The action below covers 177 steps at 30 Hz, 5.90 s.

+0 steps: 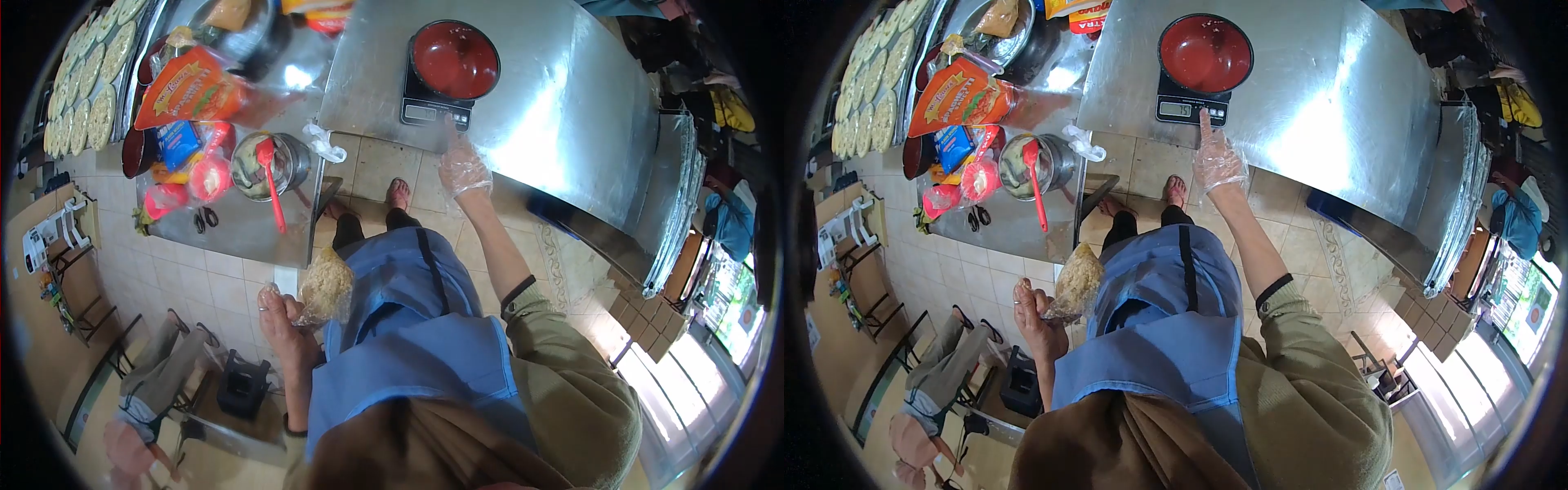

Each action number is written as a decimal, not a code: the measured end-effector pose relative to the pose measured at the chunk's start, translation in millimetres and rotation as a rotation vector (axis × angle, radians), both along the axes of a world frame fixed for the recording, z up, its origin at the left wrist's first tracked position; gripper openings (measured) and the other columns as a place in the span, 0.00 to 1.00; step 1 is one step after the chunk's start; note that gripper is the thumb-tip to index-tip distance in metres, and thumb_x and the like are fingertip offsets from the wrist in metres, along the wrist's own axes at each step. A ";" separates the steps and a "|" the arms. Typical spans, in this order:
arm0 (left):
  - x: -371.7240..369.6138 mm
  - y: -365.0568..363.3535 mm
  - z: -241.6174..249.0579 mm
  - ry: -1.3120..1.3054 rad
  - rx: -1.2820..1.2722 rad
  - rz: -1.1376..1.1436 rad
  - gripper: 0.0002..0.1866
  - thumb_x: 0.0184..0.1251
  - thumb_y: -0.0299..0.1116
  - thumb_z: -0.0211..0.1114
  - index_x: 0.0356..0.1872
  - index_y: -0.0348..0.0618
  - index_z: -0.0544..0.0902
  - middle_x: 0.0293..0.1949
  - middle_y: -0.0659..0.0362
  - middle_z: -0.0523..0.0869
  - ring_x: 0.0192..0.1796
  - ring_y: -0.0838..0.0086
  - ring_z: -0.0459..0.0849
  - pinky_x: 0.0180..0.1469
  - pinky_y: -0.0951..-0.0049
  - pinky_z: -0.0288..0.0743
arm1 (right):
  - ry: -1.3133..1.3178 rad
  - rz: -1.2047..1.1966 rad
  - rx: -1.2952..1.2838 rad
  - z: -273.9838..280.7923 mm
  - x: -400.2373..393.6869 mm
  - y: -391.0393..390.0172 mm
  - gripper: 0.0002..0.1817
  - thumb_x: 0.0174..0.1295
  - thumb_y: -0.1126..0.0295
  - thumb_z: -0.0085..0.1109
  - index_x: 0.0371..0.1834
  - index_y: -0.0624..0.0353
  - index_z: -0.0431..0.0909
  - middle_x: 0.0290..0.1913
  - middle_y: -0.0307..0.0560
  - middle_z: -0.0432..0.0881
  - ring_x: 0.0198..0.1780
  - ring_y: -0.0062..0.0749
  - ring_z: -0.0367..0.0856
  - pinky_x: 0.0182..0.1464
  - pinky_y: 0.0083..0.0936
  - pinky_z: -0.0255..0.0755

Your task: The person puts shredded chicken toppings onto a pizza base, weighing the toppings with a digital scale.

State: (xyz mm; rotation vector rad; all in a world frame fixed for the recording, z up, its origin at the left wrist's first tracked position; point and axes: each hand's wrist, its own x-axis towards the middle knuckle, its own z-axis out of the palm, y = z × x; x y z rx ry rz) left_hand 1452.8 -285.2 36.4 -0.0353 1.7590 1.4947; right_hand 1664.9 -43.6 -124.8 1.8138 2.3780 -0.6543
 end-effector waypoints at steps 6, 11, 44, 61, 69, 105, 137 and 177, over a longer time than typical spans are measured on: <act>1.5 1.9 -1.2 0.018 -0.013 -0.019 0.14 0.72 0.43 0.51 0.43 0.42 0.73 0.18 0.70 0.57 0.21 0.86 0.53 0.24 0.83 0.49 | 0.012 0.025 0.011 0.2 2.0 2.8 0.40 0.54 0.71 0.49 0.73 0.50 0.45 0.47 0.63 0.75 0.47 0.54 0.78 0.49 0.45 0.73; 4.0 1.3 -1.6 0.028 -0.032 -0.050 0.15 0.72 0.43 0.51 0.44 0.41 0.73 0.19 0.70 0.57 0.21 0.86 0.53 0.24 0.84 0.49 | 0.001 0.027 0.037 -0.1 0.9 2.9 0.41 0.53 0.72 0.50 0.73 0.49 0.46 0.43 0.60 0.76 0.45 0.54 0.78 0.48 0.44 0.74; 29.7 7.6 4.6 -0.024 -0.014 -0.062 0.13 0.75 0.43 0.46 0.31 0.49 0.66 0.20 0.69 0.64 0.23 0.87 0.61 0.23 0.84 0.57 | 0.199 -0.044 -0.004 21.5 16.9 -22.9 0.37 0.57 0.68 0.50 0.71 0.35 0.50 0.46 0.58 0.78 0.41 0.53 0.79 0.43 0.46 0.74; 198.5 180.0 -32.3 -0.169 0.364 -0.341 0.10 0.74 0.42 0.49 0.37 0.47 0.69 0.21 0.68 0.68 0.23 0.88 0.65 0.21 0.85 0.58 | 1.046 -0.375 -0.027 69.2 86.5 -145.9 0.49 0.54 0.70 0.65 0.73 0.58 0.39 0.74 0.56 0.39 0.74 0.44 0.45 0.67 0.37 0.55; 298.9 211.0 -65.0 0.169 0.416 -0.738 0.08 0.67 0.29 0.48 0.43 0.40 0.70 0.30 0.54 0.74 0.32 0.71 0.74 0.34 0.68 0.70 | 0.621 -0.543 0.291 33.5 123.1 -99.7 0.45 0.58 0.61 0.58 0.71 0.61 0.39 0.73 0.56 0.43 0.73 0.42 0.45 0.70 0.33 0.45; 226.5 320.8 -70.3 -0.165 0.675 -1.216 0.52 0.37 0.41 0.80 0.65 0.52 0.56 0.48 0.54 0.78 0.50 0.65 0.78 0.53 0.71 0.73 | 0.636 0.019 0.017 219.0 165.7 103.3 0.18 0.66 0.62 0.47 0.44 0.66 0.79 0.41 0.47 0.81 0.41 0.31 0.76 0.44 0.26 0.69; 202.2 310.1 -77.1 -0.949 0.668 -0.080 0.25 0.65 0.40 0.62 0.57 0.35 0.68 0.51 0.53 0.78 0.50 0.70 0.81 0.50 0.68 0.80 | 0.454 0.208 -0.714 159.8 7.4 236.4 0.15 0.68 0.69 0.47 0.53 0.63 0.76 0.41 0.39 0.81 0.36 0.15 0.76 0.38 0.14 0.72; 216.6 314.7 -78.7 -0.956 0.806 0.017 0.25 0.63 0.32 0.64 0.59 0.39 0.66 0.54 0.55 0.76 0.54 0.72 0.78 0.56 0.69 0.75 | 0.555 0.062 -0.926 176.5 1.8 220.9 0.20 0.68 0.64 0.48 0.59 0.63 0.70 0.53 0.48 0.77 0.47 0.26 0.78 0.48 0.21 0.75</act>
